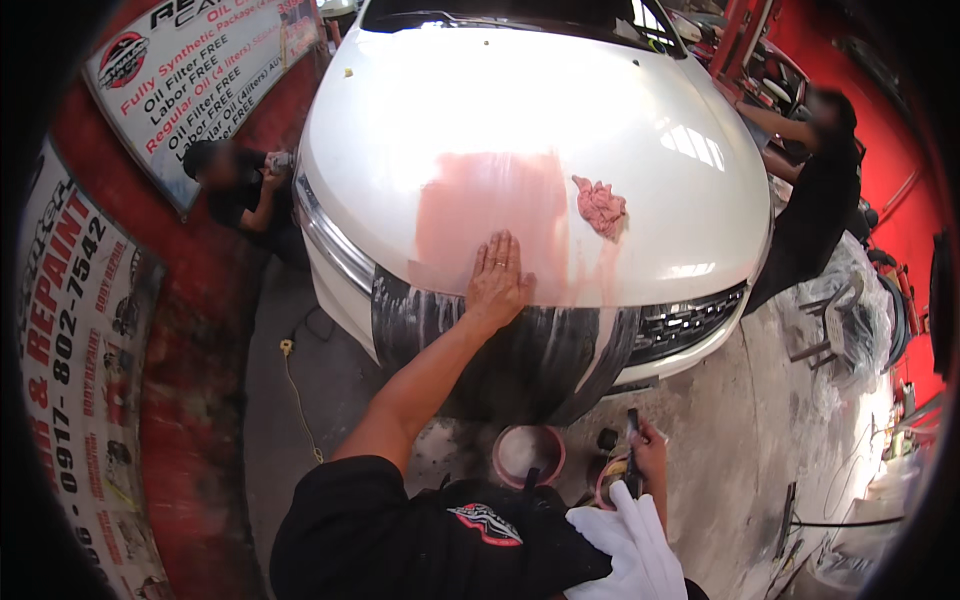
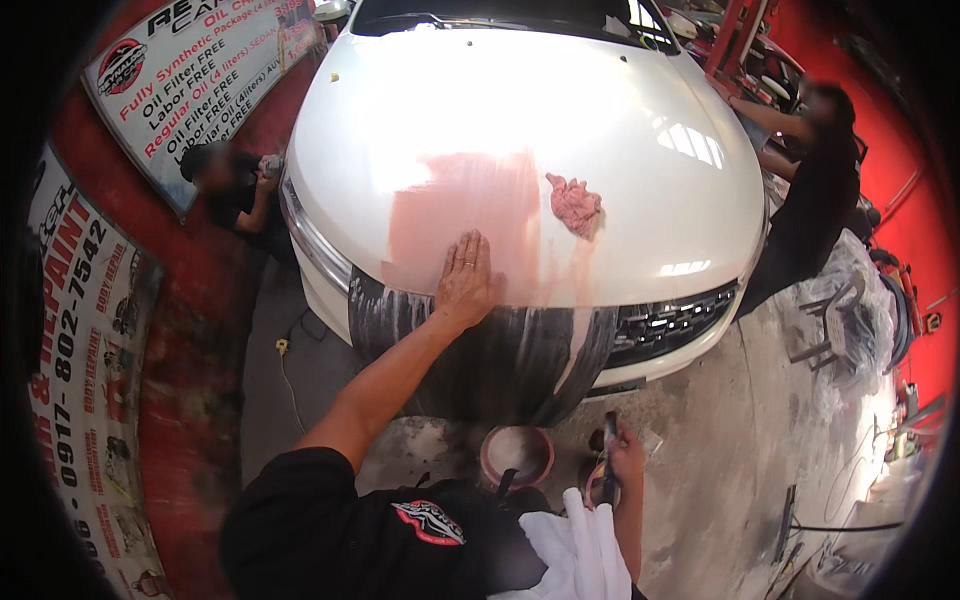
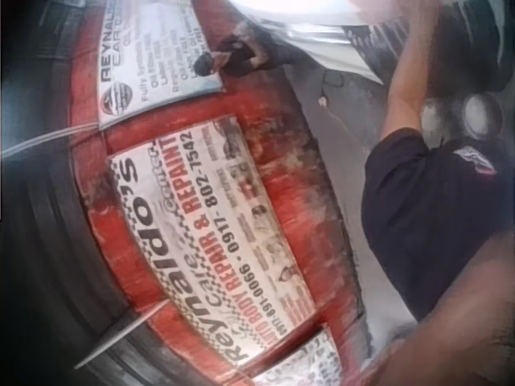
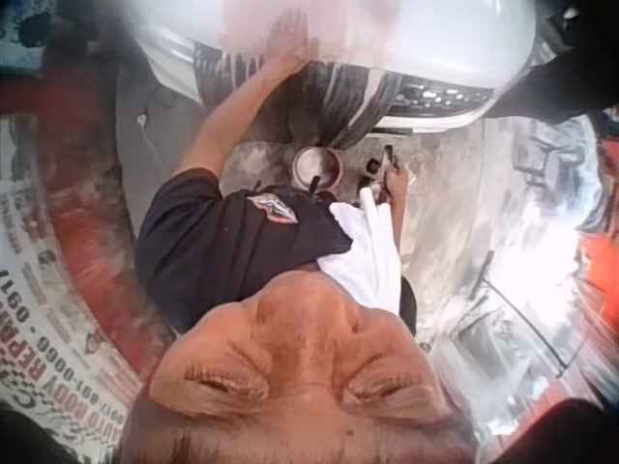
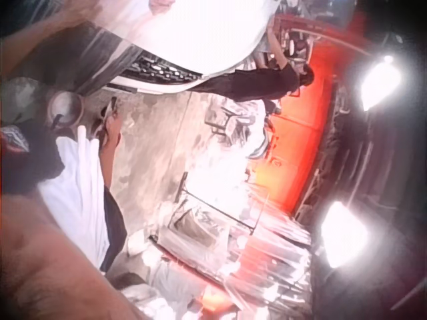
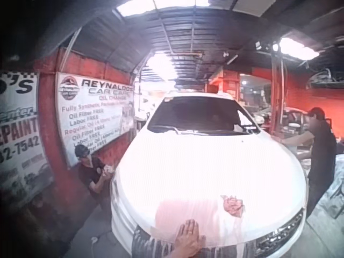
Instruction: The person sands a pink filler patch on the hood of a white car using a sanding block. They repeatedly dip the block into a bucket of water and continue sanding the same area.
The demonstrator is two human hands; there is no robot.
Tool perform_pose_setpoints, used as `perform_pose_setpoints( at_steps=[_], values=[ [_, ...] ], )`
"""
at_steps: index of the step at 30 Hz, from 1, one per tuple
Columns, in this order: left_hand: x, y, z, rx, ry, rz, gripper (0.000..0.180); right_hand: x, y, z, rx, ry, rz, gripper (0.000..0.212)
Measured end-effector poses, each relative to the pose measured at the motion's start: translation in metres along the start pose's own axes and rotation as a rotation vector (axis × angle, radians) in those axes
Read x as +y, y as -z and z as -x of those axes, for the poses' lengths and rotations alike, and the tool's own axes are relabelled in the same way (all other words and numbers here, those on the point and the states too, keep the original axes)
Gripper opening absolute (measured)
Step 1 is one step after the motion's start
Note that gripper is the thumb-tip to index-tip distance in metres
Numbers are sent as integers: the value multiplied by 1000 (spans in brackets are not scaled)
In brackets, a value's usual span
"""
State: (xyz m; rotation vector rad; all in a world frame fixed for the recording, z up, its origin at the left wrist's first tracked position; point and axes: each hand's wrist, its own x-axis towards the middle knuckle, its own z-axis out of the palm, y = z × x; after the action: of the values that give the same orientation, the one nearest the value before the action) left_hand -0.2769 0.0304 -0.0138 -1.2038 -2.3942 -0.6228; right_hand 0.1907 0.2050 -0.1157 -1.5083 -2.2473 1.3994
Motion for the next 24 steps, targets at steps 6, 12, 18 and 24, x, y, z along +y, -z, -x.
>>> perform_pose_setpoints(
  at_steps=[6,12,18,24],
  values=[
    [8,-5,42,-20,-68,-6,76,125,65,11,514,3,-285,47],
    [-5,-5,93,-51,-54,-92,80,153,67,90,631,-274,-610,46],
    [13,2,117,-113,-55,-42,84,150,58,135,539,-325,-857,45],
    [28,14,121,-298,15,-65,85,127,79,116,385,-214,-971,44]
  ],
)
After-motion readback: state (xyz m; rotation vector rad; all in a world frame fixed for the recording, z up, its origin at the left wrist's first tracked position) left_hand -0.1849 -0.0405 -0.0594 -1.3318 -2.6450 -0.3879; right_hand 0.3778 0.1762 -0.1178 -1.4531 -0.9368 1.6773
